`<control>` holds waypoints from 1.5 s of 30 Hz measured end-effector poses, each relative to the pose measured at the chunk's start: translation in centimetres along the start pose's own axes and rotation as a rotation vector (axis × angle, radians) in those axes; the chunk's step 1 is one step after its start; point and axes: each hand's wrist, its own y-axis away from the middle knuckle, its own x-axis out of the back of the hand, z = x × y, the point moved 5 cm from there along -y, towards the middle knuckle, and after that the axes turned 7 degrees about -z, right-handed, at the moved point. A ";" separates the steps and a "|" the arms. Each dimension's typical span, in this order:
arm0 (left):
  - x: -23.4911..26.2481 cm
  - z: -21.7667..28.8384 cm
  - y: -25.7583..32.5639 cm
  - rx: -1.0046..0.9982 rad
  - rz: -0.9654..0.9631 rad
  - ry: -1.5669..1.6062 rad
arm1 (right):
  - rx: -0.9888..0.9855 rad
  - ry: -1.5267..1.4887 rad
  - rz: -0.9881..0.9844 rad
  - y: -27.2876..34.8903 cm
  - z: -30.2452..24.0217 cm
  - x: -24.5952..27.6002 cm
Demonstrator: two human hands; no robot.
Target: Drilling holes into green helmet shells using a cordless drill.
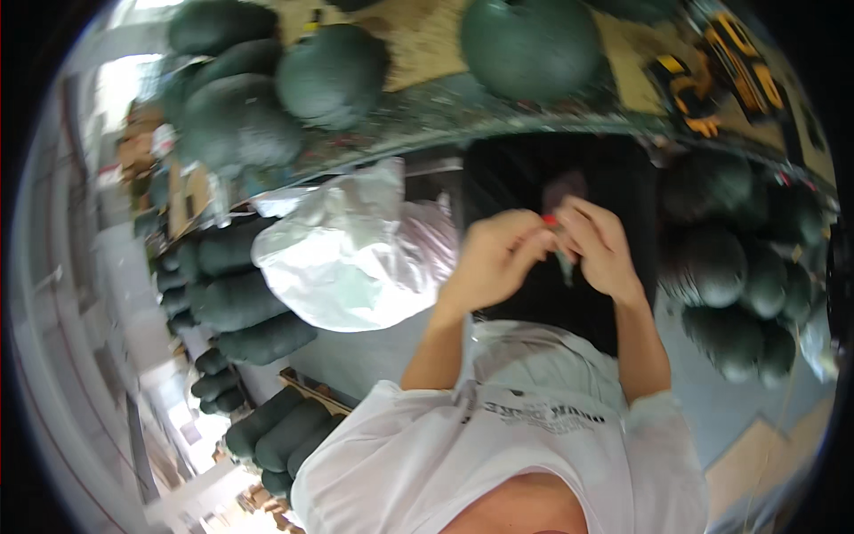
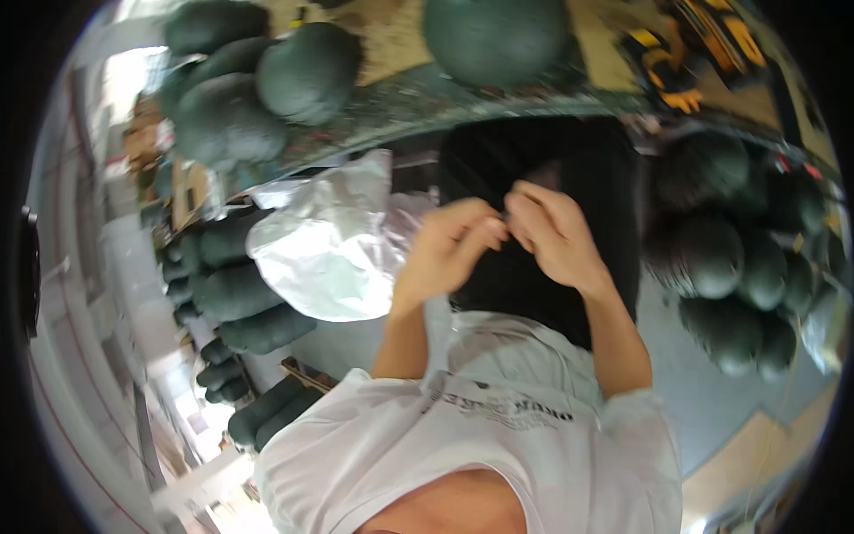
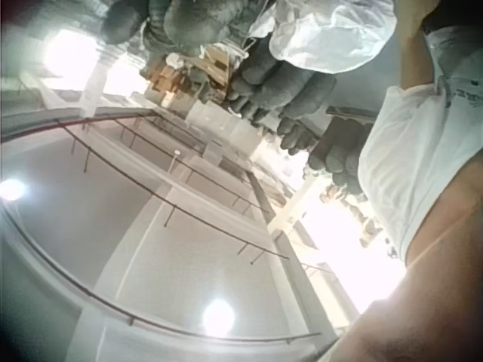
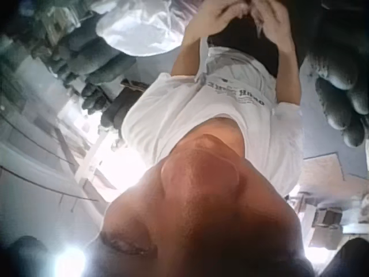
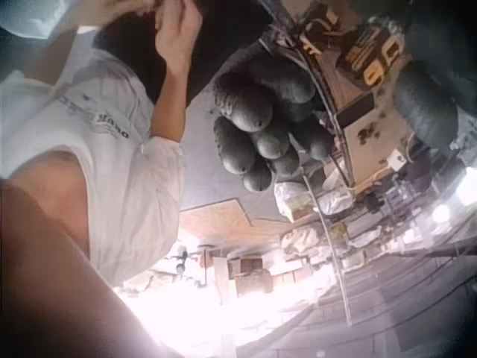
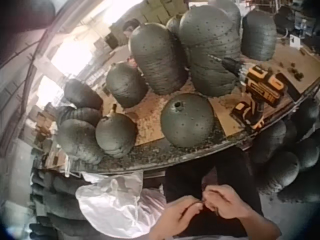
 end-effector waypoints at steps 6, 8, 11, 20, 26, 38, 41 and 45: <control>-2.0 1.4 1.8 -0.016 -0.077 0.317 | 0.056 -0.225 -0.118 2.1 -1.3 -0.9; -2.4 1.9 2.3 -0.045 -0.098 0.349 | 0.073 -0.283 -0.139 2.4 -1.6 -1.3; -2.5 2.5 2.6 -0.098 -0.092 0.286 | 0.089 -0.339 -0.153 2.7 -1.4 -1.6; -2.9 3.7 4.3 -0.132 -0.025 0.180 | 0.100 -0.364 -0.044 4.9 -1.7 -2.9; -1.9 3.0 6.6 -0.210 0.223 0.249 | 0.100 -0.220 -0.147 7.1 -1.9 -4.6; -3.7 1.2 3.1 -0.194 0.181 0.535 | -0.044 -0.183 -0.108 6.9 0.6 -2.1; -4.3 0.2 1.3 -0.143 0.142 0.657 | -0.010 -0.286 -0.059 6.1 1.2 -0.5; -3.1 0.0 0.5 -0.004 0.231 0.689 | -0.086 -0.405 -0.015 3.6 1.2 -0.7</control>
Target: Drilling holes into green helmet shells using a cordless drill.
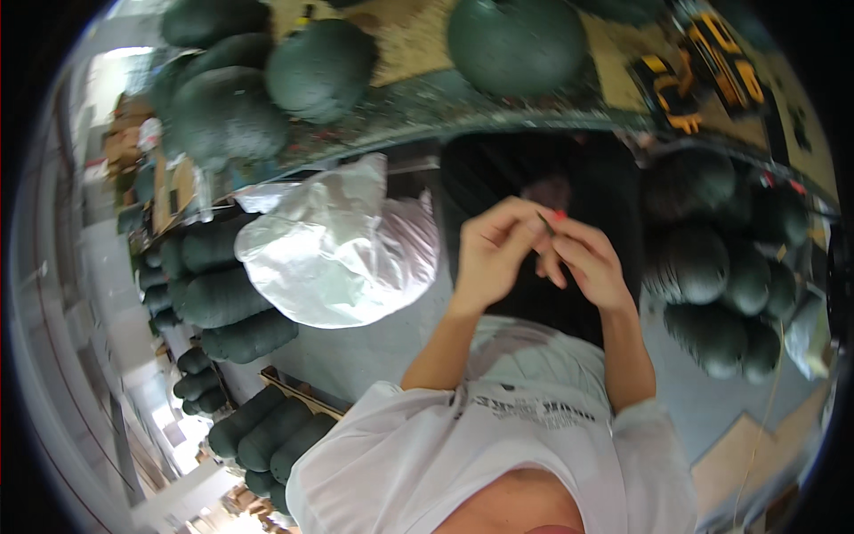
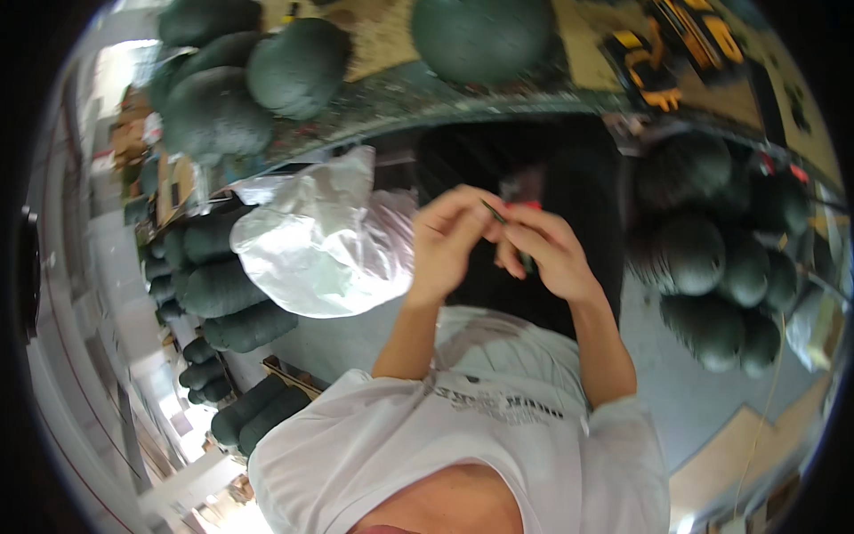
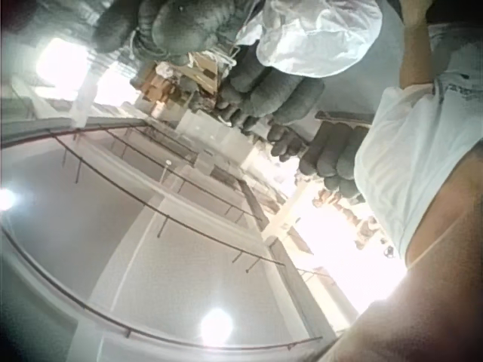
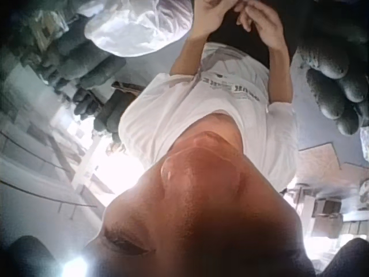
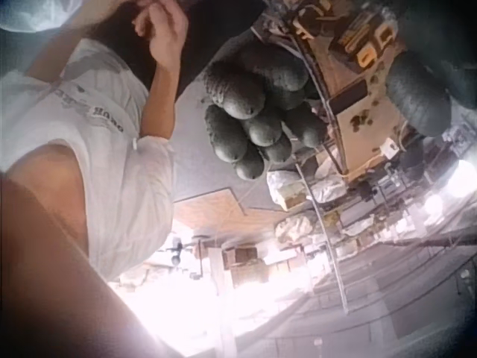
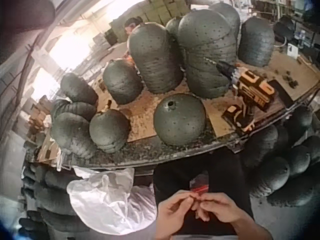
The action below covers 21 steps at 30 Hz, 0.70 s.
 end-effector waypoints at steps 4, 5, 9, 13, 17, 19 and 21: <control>1.1 -0.6 -1.3 -0.040 0.073 -0.010 | -0.062 -0.134 -0.132 -1.8 0.4 -0.1; 1.2 -0.7 -1.4 -0.020 0.068 0.005 | -0.055 -0.197 -0.186 -1.9 0.6 -0.2; 0.7 -1.5 -1.7 0.040 0.001 0.131 | -0.102 -0.337 -0.162 -1.3 1.1 -0.6; 0.4 -2.9 -2.0 0.033 -0.036 0.280 | -0.077 -0.486 -0.192 -0.5 0.9 -0.8; -0.1 -3.5 -2.5 0.043 -0.074 0.378 | -0.032 -0.526 -0.261 -0.4 0.4 -0.5; -0.3 -3.5 -2.5 0.044 -0.075 0.382 | -0.033 -0.521 -0.268 -0.3 0.3 -0.5; -0.5 -3.4 -2.6 0.029 -0.067 0.390 | -0.014 -0.546 -0.317 -0.3 0.2 -0.7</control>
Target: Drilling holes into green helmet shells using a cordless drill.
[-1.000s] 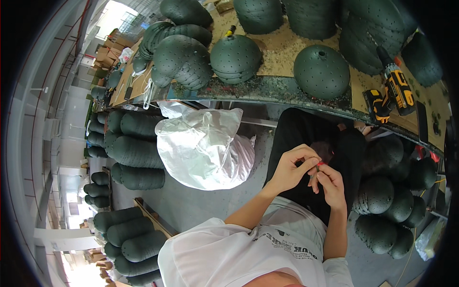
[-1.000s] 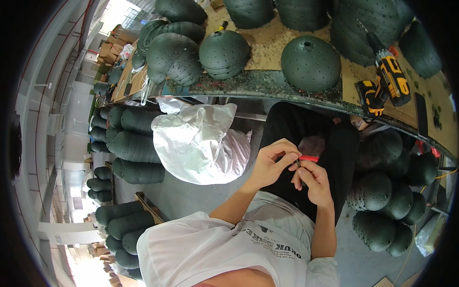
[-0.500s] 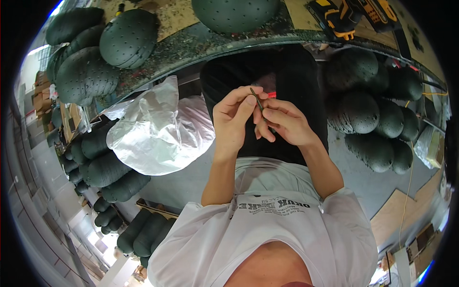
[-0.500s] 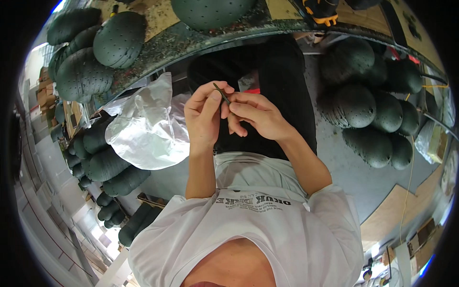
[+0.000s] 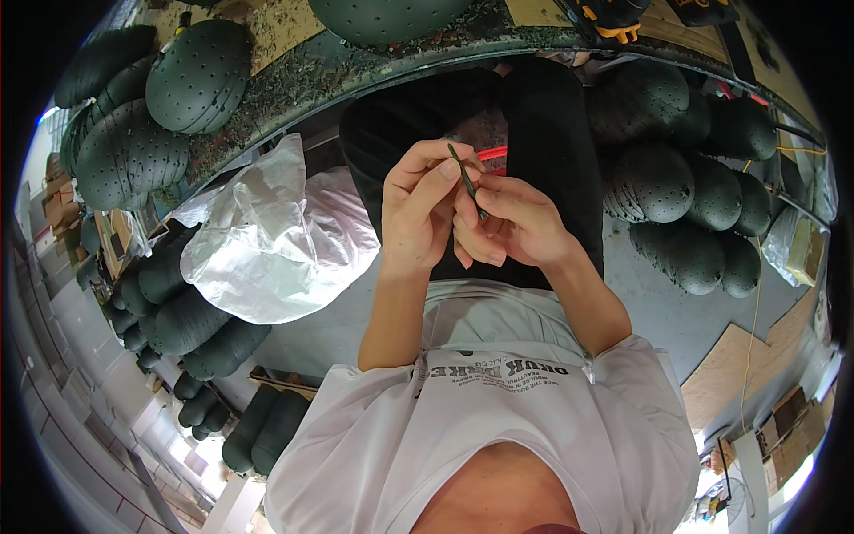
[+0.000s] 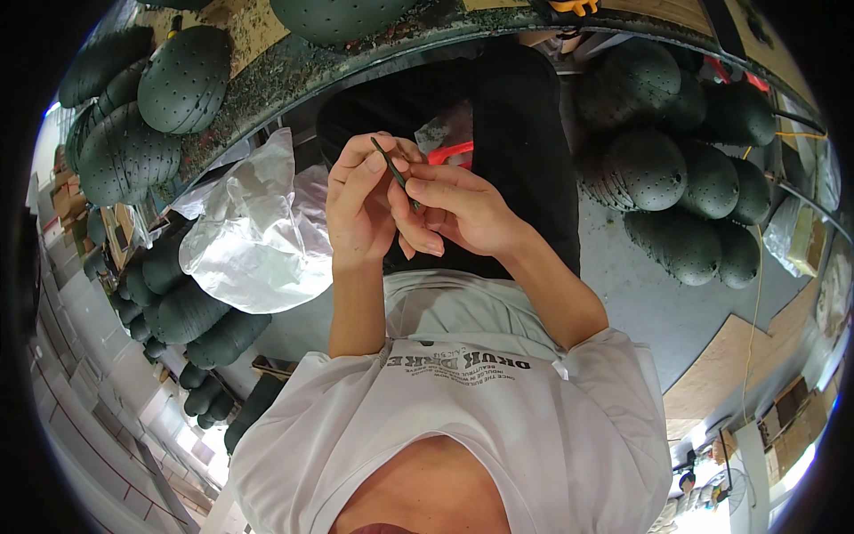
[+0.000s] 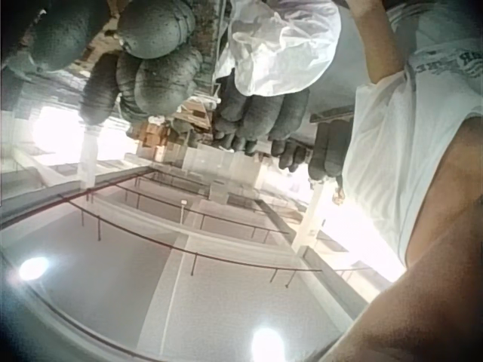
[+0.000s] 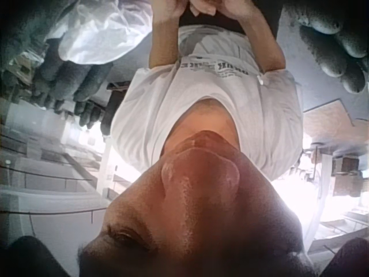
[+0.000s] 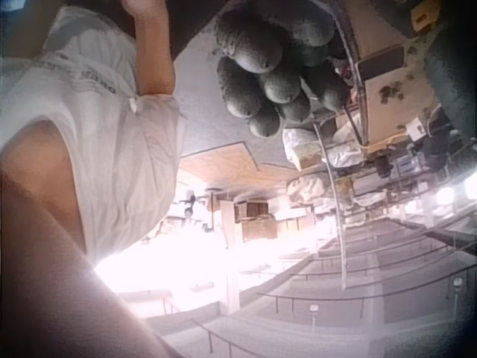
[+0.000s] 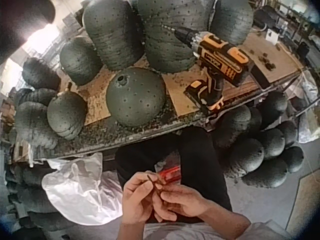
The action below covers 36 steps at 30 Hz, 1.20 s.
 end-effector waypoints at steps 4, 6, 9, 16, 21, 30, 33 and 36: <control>-0.2 0.3 0.4 0.015 0.043 -0.124 | -0.017 -0.001 0.009 0.3 0.1 0.1; -0.5 0.7 0.4 -0.017 0.035 -0.231 | -0.064 0.071 0.145 0.6 0.2 0.7; -0.4 1.1 0.7 -0.034 0.062 -0.275 | -0.092 0.104 0.172 0.5 0.3 0.8; -0.7 1.4 0.9 -0.044 0.100 -0.334 | -0.126 0.114 0.197 0.4 0.7 0.8; -0.7 1.4 0.7 -0.067 0.095 -0.270 | -0.101 0.088 0.096 0.2 0.6 1.0; 0.7 1.9 1.1 -0.091 0.109 -0.186 | -0.144 0.306 0.194 0.0 0.4 1.0; 1.2 1.9 1.0 -0.120 0.173 -0.181 | -0.109 0.413 0.214 0.5 -0.3 1.2; 2.0 2.0 0.8 -0.148 0.195 -0.183 | -0.056 0.483 0.199 1.0 -1.2 1.5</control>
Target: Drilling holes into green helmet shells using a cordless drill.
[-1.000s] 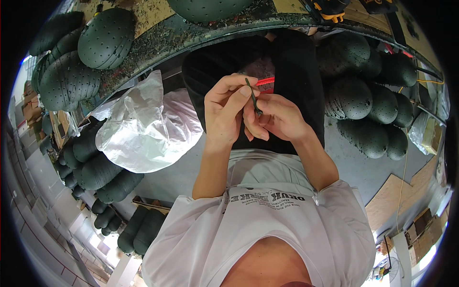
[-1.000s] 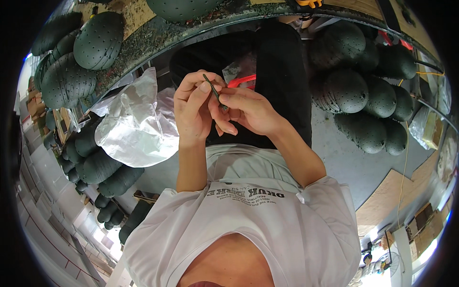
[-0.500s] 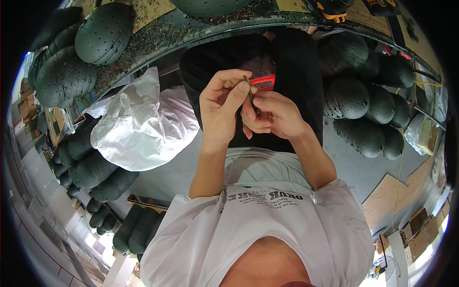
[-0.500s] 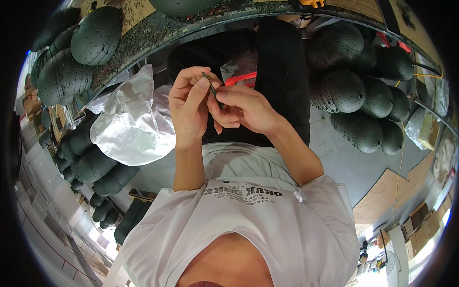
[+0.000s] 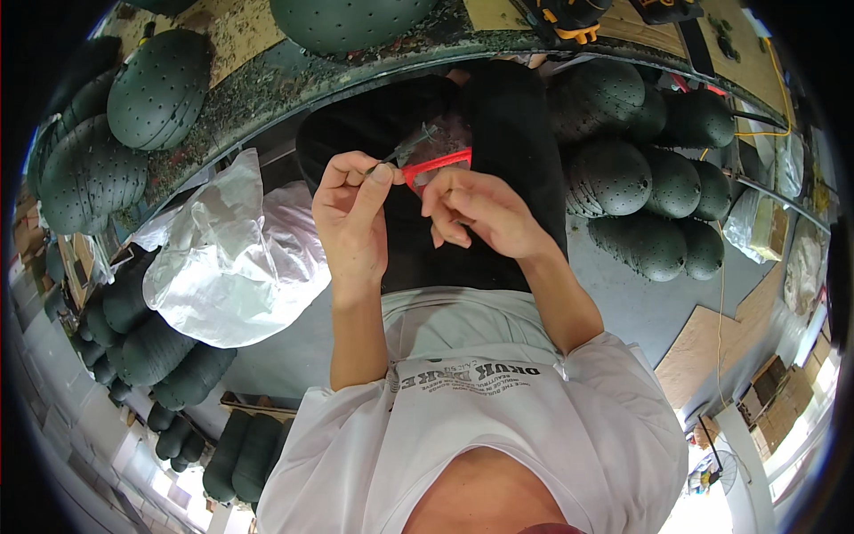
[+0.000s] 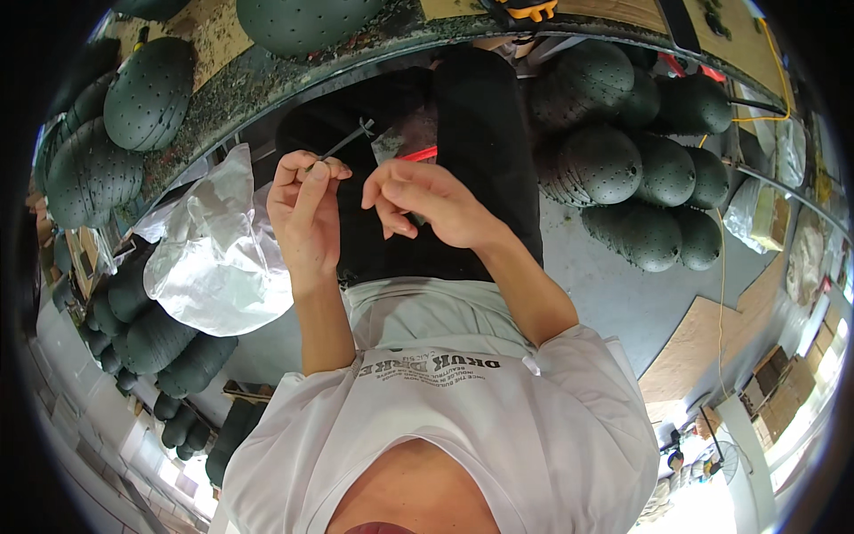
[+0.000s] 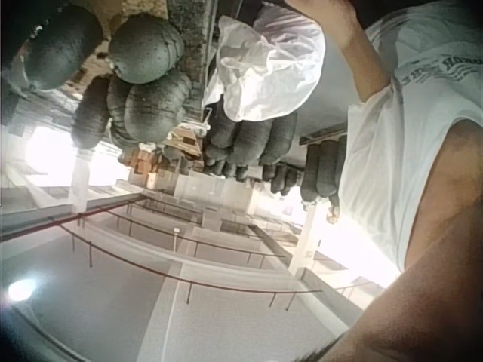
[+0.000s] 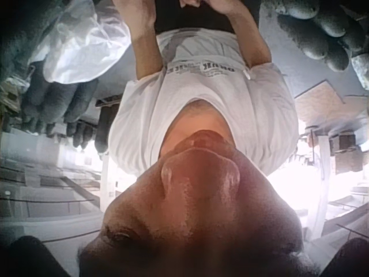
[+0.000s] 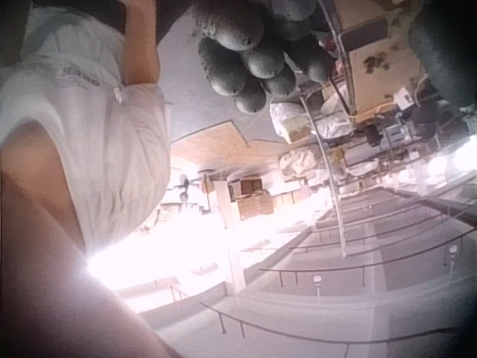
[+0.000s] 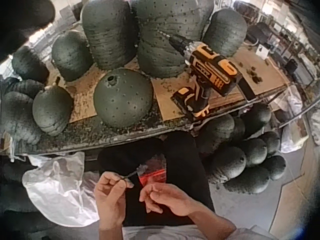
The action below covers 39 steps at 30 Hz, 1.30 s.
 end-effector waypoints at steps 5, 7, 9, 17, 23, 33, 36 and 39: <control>-0.1 0.0 0.2 0.023 -0.046 0.030 | 0.049 0.075 0.048 0.1 -0.6 0.3; -0.1 -0.1 0.4 0.048 -0.053 0.023 | 0.047 0.082 0.054 0.1 -0.7 0.4; 0.3 -0.1 0.4 0.037 -0.055 0.021 | 0.047 0.084 0.050 -0.1 -0.8 0.4; 0.7 -0.1 0.6 0.126 -0.169 -0.032 | 0.056 0.104 0.164 0.1 -1.2 1.3; 0.9 0.2 0.6 0.132 -0.206 -0.068 | 0.068 0.203 0.129 -0.1 -1.2 0.7; 0.2 1.7 -0.3 0.048 -0.252 -0.192 | 0.146 0.100 0.108 -0.3 -0.5 0.1; 0.6 2.4 -0.1 0.024 -0.290 -0.244 | 0.161 0.156 0.063 -0.4 -0.1 0.2; 1.0 2.5 -0.1 -0.002 -0.293 -0.315 | 0.183 0.123 0.064 -0.5 -0.3 0.4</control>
